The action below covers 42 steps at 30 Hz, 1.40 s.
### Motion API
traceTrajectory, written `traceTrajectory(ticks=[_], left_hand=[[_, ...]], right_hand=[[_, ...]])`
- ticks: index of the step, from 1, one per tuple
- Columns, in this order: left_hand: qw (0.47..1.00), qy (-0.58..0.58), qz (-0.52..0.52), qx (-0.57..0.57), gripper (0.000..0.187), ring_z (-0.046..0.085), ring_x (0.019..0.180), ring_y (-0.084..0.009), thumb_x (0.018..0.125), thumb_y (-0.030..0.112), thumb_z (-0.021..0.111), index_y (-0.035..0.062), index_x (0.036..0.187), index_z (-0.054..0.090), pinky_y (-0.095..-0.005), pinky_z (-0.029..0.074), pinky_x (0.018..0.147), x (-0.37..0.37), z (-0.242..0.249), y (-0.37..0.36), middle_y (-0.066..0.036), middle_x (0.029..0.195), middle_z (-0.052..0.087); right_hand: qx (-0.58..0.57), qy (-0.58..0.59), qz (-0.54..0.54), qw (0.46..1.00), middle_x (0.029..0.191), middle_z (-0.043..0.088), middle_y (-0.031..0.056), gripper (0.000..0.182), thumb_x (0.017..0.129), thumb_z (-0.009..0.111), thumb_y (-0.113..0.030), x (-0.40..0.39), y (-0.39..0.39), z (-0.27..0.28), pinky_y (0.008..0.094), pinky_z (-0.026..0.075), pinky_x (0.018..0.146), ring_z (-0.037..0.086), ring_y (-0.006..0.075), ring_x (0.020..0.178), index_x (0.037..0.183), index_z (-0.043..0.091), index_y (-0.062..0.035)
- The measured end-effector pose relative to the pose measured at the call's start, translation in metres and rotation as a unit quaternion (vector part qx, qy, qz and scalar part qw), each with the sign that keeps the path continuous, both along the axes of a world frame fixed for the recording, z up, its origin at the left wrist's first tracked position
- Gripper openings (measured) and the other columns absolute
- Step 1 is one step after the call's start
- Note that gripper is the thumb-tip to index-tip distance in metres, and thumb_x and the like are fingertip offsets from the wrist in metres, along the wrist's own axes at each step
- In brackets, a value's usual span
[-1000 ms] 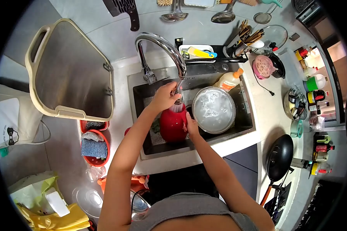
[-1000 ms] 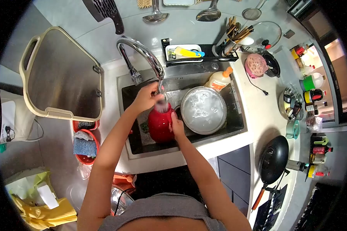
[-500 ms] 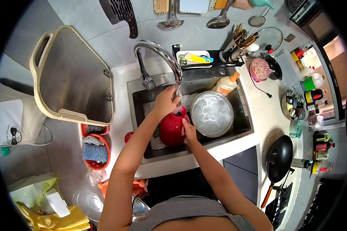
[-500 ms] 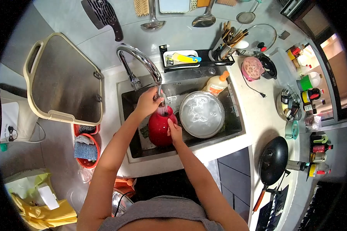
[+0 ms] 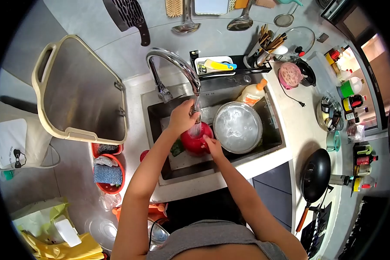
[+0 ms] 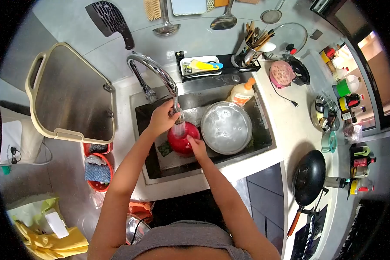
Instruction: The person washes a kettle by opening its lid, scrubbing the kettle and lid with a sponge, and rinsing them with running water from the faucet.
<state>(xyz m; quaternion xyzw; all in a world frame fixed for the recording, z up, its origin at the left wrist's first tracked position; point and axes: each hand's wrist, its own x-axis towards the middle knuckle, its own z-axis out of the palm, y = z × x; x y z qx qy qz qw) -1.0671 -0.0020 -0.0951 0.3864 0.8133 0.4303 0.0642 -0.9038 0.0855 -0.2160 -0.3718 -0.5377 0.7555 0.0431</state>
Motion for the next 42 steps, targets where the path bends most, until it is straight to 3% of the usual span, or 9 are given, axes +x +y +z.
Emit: traceTrajectory(ticks=[3,6,15,21,24,29,37,40,42], left_hand=[[0.999,-0.043,-0.017,0.019,0.027,0.057,0.074,-0.0297,0.071,0.011,0.064,0.0071,0.096,0.052,-0.0340,0.044,0.065,-0.001,-0.004,0.008,-0.012,0.085,0.057],[1.000,-0.005,-0.001,0.017,0.027,0.057,0.073,-0.0289,0.072,0.011,0.064,0.0073,0.096,0.052,-0.0337,0.044,0.065,-0.002,-0.012,0.016,-0.012,0.083,0.057],[1.000,-0.012,0.004,-0.017,0.027,0.055,0.082,-0.0339,0.071,0.013,0.062,0.0073,0.096,0.051,-0.0410,0.044,0.069,-0.003,0.006,-0.002,-0.013,0.091,0.057],[0.997,-0.062,-0.013,0.036,0.027,0.055,0.081,-0.0357,0.071,0.013,0.063,0.0063,0.095,0.052,-0.0397,0.044,0.068,-0.004,-0.007,-0.001,-0.016,0.087,0.056],[0.998,-0.042,-0.014,0.050,0.027,0.055,0.079,-0.0357,0.071,0.013,0.063,0.0055,0.094,0.051,-0.0393,0.044,0.068,-0.003,-0.012,-0.001,-0.016,0.086,0.056],[0.975,-0.196,-0.037,0.094,0.028,0.055,0.079,-0.0361,0.071,0.012,0.063,0.0046,0.094,0.051,-0.0396,0.044,0.068,0.002,-0.008,0.013,-0.017,0.086,0.056],[0.992,0.116,0.036,-0.018,0.028,0.059,0.073,-0.0279,0.074,0.006,0.062,0.0046,0.098,0.049,-0.0328,0.047,0.064,-0.002,-0.003,0.006,-0.012,0.088,0.056],[0.999,-0.041,-0.014,0.026,0.028,0.061,0.073,-0.0222,0.073,0.004,0.063,0.0036,0.098,0.049,-0.0300,0.048,0.065,-0.001,-0.013,0.005,-0.011,0.085,0.057],[0.993,-0.102,-0.024,0.050,0.028,0.061,0.075,-0.0187,0.073,0.002,0.063,0.0030,0.098,0.049,-0.0286,0.048,0.065,0.003,-0.014,0.008,-0.010,0.083,0.057]], right_hand=[[0.141,-0.187,0.098,0.967,0.066,0.063,0.0083,0.044,0.076,0.062,-0.040,-0.019,0.009,0.041,0.0272,0.047,0.060,0.062,0.0172,0.057,0.098,0.061,-0.0022],[0.215,-0.239,0.172,0.931,0.066,0.064,0.0117,0.047,0.074,0.062,-0.039,-0.024,0.022,0.010,0.0317,0.048,0.059,0.063,0.0200,0.056,0.108,0.057,-0.0074],[0.157,-0.130,0.008,0.979,0.074,0.064,0.0141,0.044,0.068,0.065,-0.024,-0.035,0.012,-0.019,0.0359,0.048,0.064,0.063,0.0249,0.063,0.109,0.057,-0.0106],[0.319,0.003,-0.053,0.946,0.077,0.061,0.0138,0.030,0.067,0.064,-0.015,-0.004,0.013,-0.084,0.0364,0.045,0.065,0.060,0.0267,0.071,0.091,0.053,-0.0034],[0.310,0.029,-0.049,0.949,0.079,0.059,0.0136,0.028,0.068,0.063,-0.011,0.028,0.008,-0.043,0.0365,0.044,0.067,0.059,0.0272,0.073,0.088,0.045,-0.0031],[0.322,0.098,-0.021,0.941,0.100,0.056,0.0185,0.044,0.070,0.058,-0.008,0.030,0.013,-0.048,0.0343,0.042,0.082,0.056,0.0288,0.093,0.112,0.045,-0.0021],[0.413,0.085,-0.006,0.907,0.112,0.054,0.0208,0.055,0.074,0.056,-0.015,0.034,0.008,-0.044,0.0346,0.042,0.085,0.054,0.0335,0.102,0.126,0.040,-0.0072],[0.412,0.066,-0.027,0.908,0.106,0.057,0.0197,0.055,0.075,0.057,-0.017,0.007,0.002,-0.048,0.0358,0.045,0.081,0.057,0.0342,0.093,0.127,0.040,-0.0117],[0.202,-0.045,-0.020,0.978,0.099,0.060,0.0186,0.056,0.076,0.057,-0.017,-0.014,-0.003,-0.025,0.0365,0.048,0.076,0.060,0.0327,0.083,0.129,0.038,-0.0144]])
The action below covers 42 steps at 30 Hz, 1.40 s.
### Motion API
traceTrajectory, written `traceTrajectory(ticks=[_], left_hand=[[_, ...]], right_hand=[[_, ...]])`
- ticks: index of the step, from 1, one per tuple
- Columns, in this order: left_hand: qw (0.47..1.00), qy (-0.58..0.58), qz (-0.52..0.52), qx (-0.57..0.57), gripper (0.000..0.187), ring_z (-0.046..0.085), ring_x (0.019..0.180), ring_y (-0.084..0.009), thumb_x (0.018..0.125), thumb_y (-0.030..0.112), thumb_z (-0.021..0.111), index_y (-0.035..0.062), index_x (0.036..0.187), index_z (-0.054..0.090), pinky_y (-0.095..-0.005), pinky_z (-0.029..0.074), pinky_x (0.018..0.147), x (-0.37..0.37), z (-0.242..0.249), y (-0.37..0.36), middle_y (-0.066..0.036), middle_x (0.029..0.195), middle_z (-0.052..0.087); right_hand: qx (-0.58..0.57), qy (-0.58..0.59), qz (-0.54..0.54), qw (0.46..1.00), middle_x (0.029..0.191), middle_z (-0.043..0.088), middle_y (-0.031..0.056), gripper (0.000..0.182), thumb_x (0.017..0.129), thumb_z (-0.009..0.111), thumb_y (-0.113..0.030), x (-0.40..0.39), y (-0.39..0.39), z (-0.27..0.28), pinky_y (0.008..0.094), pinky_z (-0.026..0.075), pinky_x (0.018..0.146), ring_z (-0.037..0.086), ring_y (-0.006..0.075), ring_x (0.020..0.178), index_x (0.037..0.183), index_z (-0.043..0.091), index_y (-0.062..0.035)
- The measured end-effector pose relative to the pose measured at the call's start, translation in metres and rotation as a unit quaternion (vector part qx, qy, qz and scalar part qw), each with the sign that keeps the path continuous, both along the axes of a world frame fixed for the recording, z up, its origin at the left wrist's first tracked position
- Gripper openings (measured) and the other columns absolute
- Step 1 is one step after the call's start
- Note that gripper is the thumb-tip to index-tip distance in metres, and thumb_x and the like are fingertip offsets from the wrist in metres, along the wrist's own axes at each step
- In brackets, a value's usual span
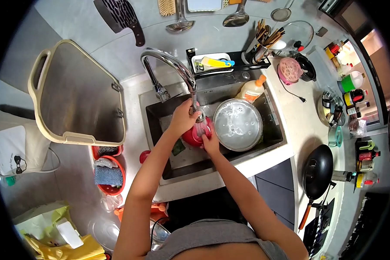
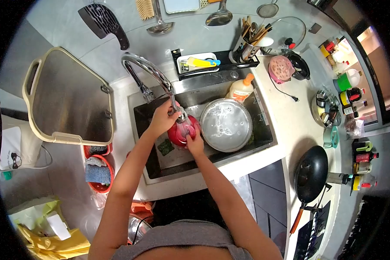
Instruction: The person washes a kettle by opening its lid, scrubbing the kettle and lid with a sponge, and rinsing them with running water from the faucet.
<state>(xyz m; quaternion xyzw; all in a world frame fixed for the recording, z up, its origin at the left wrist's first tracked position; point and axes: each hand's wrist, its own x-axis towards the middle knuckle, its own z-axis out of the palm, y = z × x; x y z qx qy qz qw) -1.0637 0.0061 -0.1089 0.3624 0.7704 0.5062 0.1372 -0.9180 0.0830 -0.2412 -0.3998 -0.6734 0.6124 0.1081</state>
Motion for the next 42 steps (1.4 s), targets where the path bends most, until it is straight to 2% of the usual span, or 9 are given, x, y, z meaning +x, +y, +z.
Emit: traceTrajectory(ticks=[2,6,8,13,16,20,23,29,42], left_hand=[[0.999,-0.036,-0.003,0.018,0.027,0.059,0.074,-0.0225,0.072,0.004,0.063,0.0030,0.096,0.049,-0.0305,0.046,0.065,0.002,0.000,0.002,-0.011,0.082,0.057],[0.998,0.061,0.027,0.022,0.027,0.054,0.074,-0.0348,0.071,0.008,0.063,0.0027,0.094,0.050,-0.0369,0.044,0.066,0.000,-0.001,0.000,-0.015,0.084,0.056],[0.978,0.199,0.065,0.013,0.027,0.054,0.078,-0.0355,0.071,0.007,0.061,0.0022,0.095,0.049,-0.0382,0.044,0.068,-0.003,0.001,-0.001,-0.016,0.087,0.055],[0.999,0.050,0.015,0.003,0.029,0.051,0.086,-0.0385,0.072,0.007,0.059,0.0014,0.097,0.047,-0.0413,0.043,0.071,0.000,0.004,0.000,-0.017,0.093,0.053],[0.994,0.104,0.039,0.015,0.028,0.051,0.083,-0.0389,0.072,0.008,0.060,0.0014,0.096,0.048,-0.0411,0.043,0.070,-0.002,0.002,0.001,-0.018,0.090,0.054],[0.993,0.108,0.040,0.027,0.028,0.052,0.082,-0.0389,0.072,0.010,0.061,0.0014,0.095,0.048,-0.0411,0.042,0.069,-0.003,0.000,0.000,-0.018,0.089,0.054],[0.997,0.077,0.028,0.010,0.028,0.052,0.082,-0.0386,0.072,0.010,0.062,0.0020,0.095,0.048,-0.0410,0.042,0.069,-0.004,0.003,-0.001,-0.018,0.089,0.054],[0.996,0.078,0.033,-0.001,0.025,0.053,0.081,-0.0370,0.072,0.011,0.062,0.0032,0.091,0.049,-0.0404,0.042,0.068,-0.003,0.005,-0.005,-0.016,0.088,0.054],[1.000,0.005,0.028,0.006,0.024,0.054,0.076,-0.0334,0.070,0.013,0.065,0.0049,0.089,0.051,-0.0374,0.044,0.067,-0.004,0.007,0.000,-0.013,0.083,0.056]], right_hand=[[-0.108,-0.027,-0.034,0.993,0.097,0.061,0.0174,0.056,0.077,0.056,-0.015,-0.018,-0.005,0.026,0.0361,0.051,0.068,0.062,0.0301,0.078,0.129,0.037,-0.0149],[-0.015,0.073,-0.013,0.997,0.097,0.056,0.0130,0.059,0.080,0.051,-0.005,-0.041,0.004,-0.058,0.0284,0.049,0.041,0.058,0.0165,0.064,0.134,0.028,-0.0105],[-0.141,0.066,-0.028,0.987,0.094,0.058,0.0122,0.065,0.078,0.059,-0.013,-0.039,0.001,-0.004,0.0311,0.052,0.053,0.060,0.0175,0.069,0.134,0.027,-0.0100],[-0.184,0.151,-0.039,0.970,0.088,0.056,0.0105,0.070,0.074,0.068,-0.018,-0.023,-0.007,0.004,0.0302,0.049,0.064,0.057,0.0201,0.075,0.130,0.029,-0.0014],[0.136,0.164,0.010,0.977,0.086,0.057,0.0109,0.066,0.072,0.070,-0.020,-0.003,-0.015,-0.024,0.0308,0.047,0.066,0.057,0.0207,0.075,0.123,0.034,0.0003],[0.068,0.052,0.064,0.994,0.075,0.058,0.0063,0.029,0.073,0.070,-0.020,0.006,-0.015,-0.020,0.0299,0.044,0.066,0.055,0.0167,0.072,0.092,0.057,-0.0033],[0.034,0.136,0.038,0.989,0.071,0.057,0.0030,0.018,0.074,0.067,-0.017,0.000,-0.019,-0.024,0.0281,0.043,0.065,0.053,0.0127,0.070,0.084,0.060,-0.0041],[-0.130,0.179,0.002,0.975,0.083,0.059,-0.0004,0.019,0.077,0.062,-0.008,-0.006,-0.018,-0.004,0.0250,0.042,0.071,0.052,0.0095,0.077,0.095,0.059,-0.0027],[0.033,0.129,0.053,0.990,0.074,0.062,0.0043,0.020,0.075,0.064,-0.011,0.000,-0.004,0.039,0.0260,0.044,0.067,0.053,0.0085,0.069,0.090,0.061,0.0013]])
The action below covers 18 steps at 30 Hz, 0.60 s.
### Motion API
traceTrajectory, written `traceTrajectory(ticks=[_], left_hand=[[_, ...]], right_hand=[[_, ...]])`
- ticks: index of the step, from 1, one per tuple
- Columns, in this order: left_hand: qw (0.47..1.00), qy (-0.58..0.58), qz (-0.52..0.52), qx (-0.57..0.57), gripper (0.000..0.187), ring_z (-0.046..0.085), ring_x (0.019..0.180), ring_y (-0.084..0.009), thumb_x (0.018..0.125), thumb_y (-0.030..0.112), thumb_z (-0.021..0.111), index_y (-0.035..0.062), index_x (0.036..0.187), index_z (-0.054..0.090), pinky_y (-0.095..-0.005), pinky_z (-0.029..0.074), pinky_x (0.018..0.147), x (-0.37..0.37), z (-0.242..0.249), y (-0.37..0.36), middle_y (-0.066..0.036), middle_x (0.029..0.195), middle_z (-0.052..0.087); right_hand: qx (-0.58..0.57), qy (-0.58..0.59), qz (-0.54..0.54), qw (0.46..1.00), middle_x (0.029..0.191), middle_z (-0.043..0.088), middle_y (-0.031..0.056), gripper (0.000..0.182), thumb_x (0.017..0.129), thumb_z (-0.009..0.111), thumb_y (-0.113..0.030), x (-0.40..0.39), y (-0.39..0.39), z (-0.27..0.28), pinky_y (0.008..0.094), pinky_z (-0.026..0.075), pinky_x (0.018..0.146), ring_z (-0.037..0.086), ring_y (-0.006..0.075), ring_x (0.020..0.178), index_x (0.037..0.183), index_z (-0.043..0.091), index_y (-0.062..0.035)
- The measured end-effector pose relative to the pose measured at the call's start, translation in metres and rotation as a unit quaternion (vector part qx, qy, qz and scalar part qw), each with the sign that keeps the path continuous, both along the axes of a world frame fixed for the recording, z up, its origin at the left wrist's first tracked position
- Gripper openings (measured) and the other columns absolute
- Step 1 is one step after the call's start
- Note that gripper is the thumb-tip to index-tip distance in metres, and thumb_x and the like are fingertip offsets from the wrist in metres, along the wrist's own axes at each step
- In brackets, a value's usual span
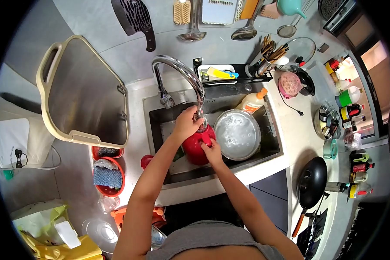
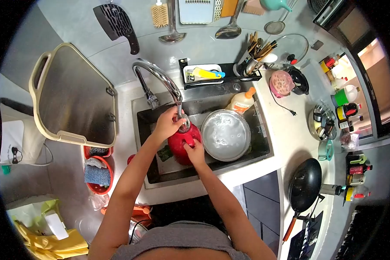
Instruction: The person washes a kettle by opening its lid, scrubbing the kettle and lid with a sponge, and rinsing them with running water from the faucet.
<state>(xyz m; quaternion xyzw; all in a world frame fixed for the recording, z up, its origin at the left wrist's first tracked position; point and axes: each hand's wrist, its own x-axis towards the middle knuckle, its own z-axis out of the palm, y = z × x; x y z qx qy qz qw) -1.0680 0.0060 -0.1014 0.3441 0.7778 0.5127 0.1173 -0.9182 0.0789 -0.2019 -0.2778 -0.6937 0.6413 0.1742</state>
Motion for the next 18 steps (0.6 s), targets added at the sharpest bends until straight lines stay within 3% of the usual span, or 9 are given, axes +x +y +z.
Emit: traceTrajectory(ticks=[3,6,8,12,13,16,18], left_hand=[[0.994,0.088,0.039,-0.048,0.025,0.056,0.074,-0.0290,0.070,0.016,0.067,0.0059,0.088,0.053,-0.0351,0.044,0.065,0.001,0.005,-0.003,-0.011,0.081,0.056],[0.995,-0.091,-0.018,0.040,0.027,0.056,0.071,-0.0209,0.070,0.020,0.068,0.0054,0.088,0.053,-0.0312,0.044,0.063,0.001,-0.001,-0.001,-0.008,0.079,0.054],[0.999,-0.039,0.005,0.024,0.027,0.056,0.071,-0.0169,0.072,0.019,0.067,0.0045,0.090,0.053,-0.0290,0.044,0.062,0.000,-0.007,0.000,-0.006,0.078,0.053],[0.992,-0.041,0.035,0.114,0.023,0.056,0.075,-0.0132,0.080,0.019,0.062,0.0026,0.095,0.055,-0.0262,0.045,0.064,0.001,-0.035,-0.001,-0.005,0.080,0.054],[0.977,-0.097,0.054,0.180,0.023,0.057,0.078,-0.0130,0.087,0.023,0.053,0.0027,0.099,0.056,-0.0252,0.046,0.066,0.006,-0.039,-0.002,-0.004,0.088,0.058],[0.885,-0.330,0.141,0.296,0.028,0.057,0.080,-0.0126,0.091,0.026,0.045,0.0028,0.101,0.056,-0.0248,0.047,0.067,0.005,-0.085,-0.002,-0.004,0.092,0.059],[0.886,-0.371,0.173,0.218,0.029,0.057,0.078,-0.0131,0.091,0.029,0.043,0.0044,0.101,0.056,-0.0268,0.047,0.067,0.011,-0.138,-0.002,-0.005,0.091,0.061]], right_hand=[[-0.028,0.014,0.001,1.000,0.074,0.062,0.0043,0.020,0.076,0.064,-0.012,-0.003,0.006,0.003,0.0266,0.045,0.065,0.054,0.0085,0.068,0.090,0.061,0.0014],[-0.024,-0.002,0.024,0.999,0.075,0.063,0.0047,0.022,0.077,0.064,-0.014,-0.004,0.011,0.041,0.0271,0.046,0.065,0.055,0.0083,0.069,0.092,0.060,0.0015],[-0.001,-0.024,0.041,0.999,0.076,0.063,0.0049,0.024,0.078,0.065,-0.015,-0.003,0.021,0.066,0.0275,0.046,0.065,0.055,0.0082,0.069,0.093,0.060,0.0016],[0.194,-0.020,0.097,0.976,0.079,0.064,0.0180,0.033,0.077,0.065,-0.025,-0.007,0.049,0.087,0.0348,0.048,0.065,0.063,0.0273,0.069,0.099,0.059,-0.0009],[0.274,-0.059,0.118,0.953,0.077,0.061,0.0218,0.035,0.077,0.062,-0.032,-0.010,0.050,0.108,0.0400,0.048,0.064,0.060,0.0360,0.072,0.094,0.059,-0.0014],[0.407,-0.159,0.211,0.874,0.072,0.060,0.0205,0.037,0.077,0.061,-0.037,-0.022,0.053,0.134,0.0432,0.047,0.062,0.059,0.0366,0.070,0.086,0.057,-0.0010],[0.484,-0.192,0.266,0.811,0.070,0.061,0.0178,0.039,0.078,0.057,-0.041,-0.029,0.054,0.131,0.0431,0.048,0.061,0.061,0.0343,0.069,0.084,0.057,-0.0025]])
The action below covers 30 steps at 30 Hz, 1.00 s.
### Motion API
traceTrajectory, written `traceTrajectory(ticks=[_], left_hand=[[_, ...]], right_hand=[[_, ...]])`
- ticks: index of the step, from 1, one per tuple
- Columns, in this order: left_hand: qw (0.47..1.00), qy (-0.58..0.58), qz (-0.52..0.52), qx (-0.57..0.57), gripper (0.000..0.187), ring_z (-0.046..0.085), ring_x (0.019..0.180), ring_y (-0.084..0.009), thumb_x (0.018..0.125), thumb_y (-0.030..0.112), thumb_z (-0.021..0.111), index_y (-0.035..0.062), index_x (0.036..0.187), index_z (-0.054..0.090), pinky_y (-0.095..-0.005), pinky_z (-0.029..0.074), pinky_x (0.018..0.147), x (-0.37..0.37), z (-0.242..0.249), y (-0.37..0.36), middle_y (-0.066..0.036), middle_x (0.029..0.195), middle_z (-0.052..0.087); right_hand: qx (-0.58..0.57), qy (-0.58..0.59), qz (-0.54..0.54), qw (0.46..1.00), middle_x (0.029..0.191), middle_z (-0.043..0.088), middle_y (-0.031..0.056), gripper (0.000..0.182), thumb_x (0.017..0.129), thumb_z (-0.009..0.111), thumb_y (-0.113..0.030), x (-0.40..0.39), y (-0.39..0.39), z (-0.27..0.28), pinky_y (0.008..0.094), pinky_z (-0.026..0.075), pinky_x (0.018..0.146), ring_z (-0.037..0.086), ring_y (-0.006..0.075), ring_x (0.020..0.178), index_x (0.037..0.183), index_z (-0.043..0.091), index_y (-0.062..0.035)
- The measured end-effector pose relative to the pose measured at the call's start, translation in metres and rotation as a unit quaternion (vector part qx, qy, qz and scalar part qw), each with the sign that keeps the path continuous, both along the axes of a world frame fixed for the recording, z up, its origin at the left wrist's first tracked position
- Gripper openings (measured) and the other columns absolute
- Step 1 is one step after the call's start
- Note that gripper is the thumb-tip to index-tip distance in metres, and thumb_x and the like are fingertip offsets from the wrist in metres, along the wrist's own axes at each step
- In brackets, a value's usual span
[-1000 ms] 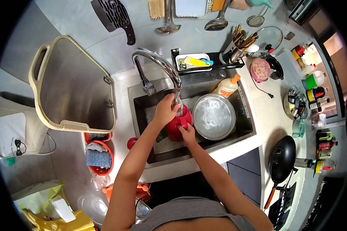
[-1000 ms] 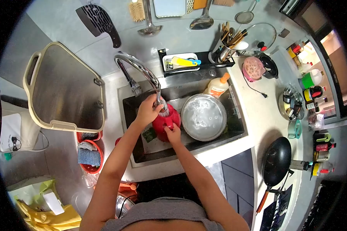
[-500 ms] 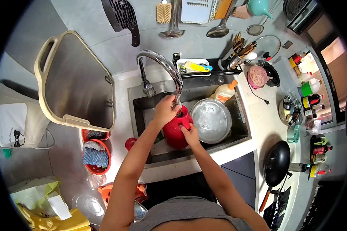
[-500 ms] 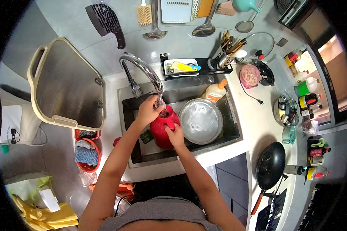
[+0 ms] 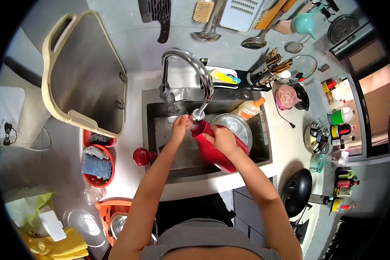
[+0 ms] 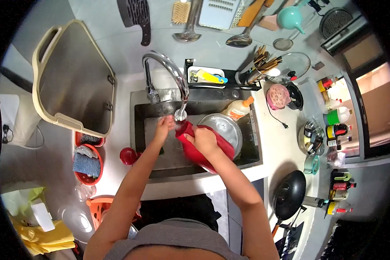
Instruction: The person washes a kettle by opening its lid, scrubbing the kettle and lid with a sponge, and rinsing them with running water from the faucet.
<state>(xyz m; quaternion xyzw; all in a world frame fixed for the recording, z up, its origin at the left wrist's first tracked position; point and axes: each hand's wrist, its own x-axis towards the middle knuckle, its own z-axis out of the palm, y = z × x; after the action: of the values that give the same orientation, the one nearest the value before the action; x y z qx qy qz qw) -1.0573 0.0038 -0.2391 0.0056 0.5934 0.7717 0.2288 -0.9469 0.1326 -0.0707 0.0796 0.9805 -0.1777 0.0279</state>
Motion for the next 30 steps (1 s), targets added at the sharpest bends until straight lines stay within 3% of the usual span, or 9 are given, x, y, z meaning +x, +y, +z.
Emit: traceTrajectory(ticks=[2,6,7,10,13,15,19,22,30], left_hand=[[0.993,-0.107,-0.032,-0.035,0.028,0.057,0.077,-0.0135,0.091,0.029,0.045,0.0051,0.100,0.057,-0.0281,0.048,0.066,0.015,-0.029,0.002,-0.005,0.089,0.062],[0.950,-0.296,-0.016,0.095,0.023,0.058,0.076,-0.0148,0.088,0.025,0.047,0.0064,0.096,0.058,-0.0272,0.048,0.063,0.045,-0.061,0.013,-0.006,0.090,0.062],[0.945,-0.317,0.007,0.080,0.022,0.056,0.068,-0.0144,0.088,0.023,0.045,0.0065,0.093,0.058,-0.0267,0.046,0.056,0.051,-0.053,0.017,-0.005,0.082,0.060],[0.946,-0.314,0.012,0.084,0.021,0.051,0.060,-0.0124,0.088,0.022,0.044,0.0069,0.089,0.058,-0.0264,0.042,0.049,0.062,-0.062,0.020,-0.002,0.073,0.055],[0.949,-0.314,0.003,0.020,0.028,0.052,0.076,-0.0149,0.086,0.030,0.048,0.0058,0.097,0.058,-0.0291,0.043,0.065,0.068,-0.068,0.016,-0.002,0.084,0.055],[0.950,-0.311,0.034,0.015,0.026,0.050,0.071,-0.0136,0.086,0.030,0.048,0.0068,0.093,0.058,-0.0276,0.041,0.059,0.072,-0.066,0.010,-0.001,0.082,0.055],[0.943,-0.316,0.081,0.073,0.022,0.049,0.065,-0.0121,0.085,0.029,0.049,0.0083,0.087,0.058,-0.0254,0.038,0.052,0.080,-0.080,-0.004,0.000,0.079,0.053],[0.939,-0.327,0.100,0.043,0.022,0.047,0.058,-0.0113,0.087,0.021,0.046,0.0042,0.091,0.059,-0.0251,0.038,0.048,0.085,-0.091,-0.014,-0.001,0.072,0.052],[0.941,-0.333,0.060,-0.014,0.026,0.050,0.065,-0.0115,0.089,0.024,0.043,0.0068,0.097,0.061,-0.0252,0.041,0.051,0.089,-0.070,-0.032,-0.001,0.083,0.057]], right_hand=[[0.084,-0.064,0.044,0.993,0.071,0.062,0.0168,0.038,0.079,0.055,-0.041,-0.009,-0.001,-0.008,0.0424,0.049,0.061,0.061,0.0335,0.070,0.086,0.059,-0.0036],[0.171,-0.184,0.103,0.962,0.078,0.064,0.0131,0.032,0.077,0.057,-0.037,-0.026,-0.007,-0.014,0.0392,0.051,0.062,0.063,0.0295,0.074,0.082,0.064,-0.0064],[0.175,-0.232,0.100,0.951,0.081,0.064,0.0124,0.029,0.077,0.056,-0.033,-0.032,-0.011,-0.014,0.0383,0.051,0.067,0.063,0.0282,0.077,0.084,0.064,-0.0059],[0.221,-0.262,0.107,0.933,0.082,0.064,0.0119,0.022,0.076,0.056,-0.025,-0.041,-0.019,-0.039,0.0370,0.051,0.066,0.063,0.0270,0.079,0.081,0.066,-0.0071],[0.271,-0.276,0.134,0.912,0.084,0.065,0.0109,0.019,0.075,0.056,-0.021,-0.042,-0.024,-0.072,0.0349,0.052,0.066,0.064,0.0257,0.081,0.082,0.067,-0.0072],[0.271,-0.310,0.139,0.901,0.087,0.065,0.0112,0.019,0.075,0.055,-0.020,-0.045,-0.028,-0.087,0.0347,0.052,0.065,0.064,0.0251,0.082,0.083,0.068,-0.0069],[0.282,-0.337,0.134,0.888,0.094,0.064,0.0123,0.021,0.076,0.055,-0.019,-0.056,-0.044,-0.090,0.0395,0.052,0.064,0.064,0.0250,0.084,0.088,0.067,-0.0067],[0.295,-0.432,0.105,0.846,0.112,0.059,0.0061,0.029,0.079,0.055,-0.017,-0.071,-0.063,-0.079,0.0446,0.050,0.068,0.059,0.0255,0.097,0.106,0.063,-0.0114],[0.339,-0.488,0.109,0.797,0.116,0.057,0.0038,0.034,0.077,0.060,-0.022,-0.075,-0.075,-0.085,0.0422,0.049,0.072,0.057,0.0232,0.100,0.109,0.061,-0.0137]])
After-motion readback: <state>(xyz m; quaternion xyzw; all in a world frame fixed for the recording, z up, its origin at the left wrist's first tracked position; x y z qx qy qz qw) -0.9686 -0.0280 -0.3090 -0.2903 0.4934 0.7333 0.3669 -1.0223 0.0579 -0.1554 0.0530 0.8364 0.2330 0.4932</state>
